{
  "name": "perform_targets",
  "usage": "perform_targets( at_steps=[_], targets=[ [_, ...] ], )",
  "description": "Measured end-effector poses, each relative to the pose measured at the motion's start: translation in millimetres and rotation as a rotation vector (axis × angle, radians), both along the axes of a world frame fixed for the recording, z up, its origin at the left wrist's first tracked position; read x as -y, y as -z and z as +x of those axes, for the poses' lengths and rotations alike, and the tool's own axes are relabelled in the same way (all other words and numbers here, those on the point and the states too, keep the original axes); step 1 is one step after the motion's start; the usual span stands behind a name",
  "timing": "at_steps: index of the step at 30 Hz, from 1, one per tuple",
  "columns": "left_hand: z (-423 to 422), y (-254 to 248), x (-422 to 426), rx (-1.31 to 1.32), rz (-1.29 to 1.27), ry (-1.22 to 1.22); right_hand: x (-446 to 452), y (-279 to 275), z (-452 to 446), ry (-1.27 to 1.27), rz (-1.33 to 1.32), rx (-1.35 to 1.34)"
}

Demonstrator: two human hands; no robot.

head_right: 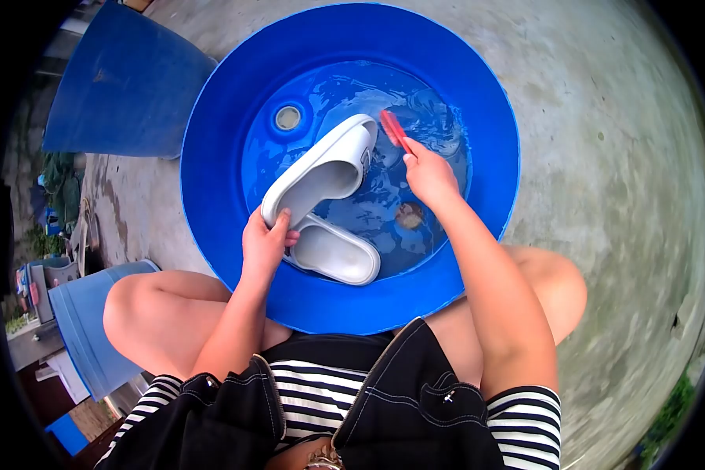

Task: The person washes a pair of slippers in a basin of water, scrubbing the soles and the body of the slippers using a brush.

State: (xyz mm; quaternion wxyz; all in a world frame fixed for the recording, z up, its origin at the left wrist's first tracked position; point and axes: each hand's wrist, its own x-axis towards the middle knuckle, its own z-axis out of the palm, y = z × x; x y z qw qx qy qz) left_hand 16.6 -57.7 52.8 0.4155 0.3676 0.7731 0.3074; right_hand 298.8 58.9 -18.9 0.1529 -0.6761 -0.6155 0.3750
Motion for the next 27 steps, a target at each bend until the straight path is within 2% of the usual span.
perform_targets(
  at_steps=[1,3,4,5,7,9,11,15,19,21,23,25,27],
  targets=[
    [-1,0,0,0.023,-0.001,-0.011,6,-6,-13,-0.009,0.116,-0.210],
    [-1,-2,-1,0.054,-0.005,-0.024,21,-62,-37,-0.136,0.148,-0.184],
    [-2,-2,-2,0.088,-0.008,-0.034,34,-83,-45,-0.257,0.253,-0.097],
    [-2,-2,-2,0.089,-0.009,-0.035,47,-95,-51,-0.377,0.360,-0.008],
    [-1,0,-1,0.015,0.018,-0.011,64,-92,-59,-0.507,0.516,-0.078],
    [-1,3,1,0.015,0.015,-0.003,59,-82,-54,-0.441,0.599,0.062],
    [2,2,0,0.014,0.019,0.006,36,-67,-37,-0.328,0.496,0.156],
    [7,-1,-1,0.015,0.047,0.058,43,-84,-46,-0.340,0.515,0.219],
    [4,2,2,-0.056,0.003,0.035,62,-97,-58,-0.487,0.672,0.122],
    [6,-1,2,-0.060,0.005,0.048,50,-85,-47,-0.411,0.663,0.211],
    [7,-5,2,-0.126,0.048,0.078,27,-69,-28,-0.253,0.541,0.289],
    [9,-6,3,-0.160,0.058,0.108,16,-68,-16,-0.207,0.430,0.364],
    [8,-5,2,-0.192,0.069,0.138,31,-71,-28,-0.285,0.525,0.261]
  ],
)
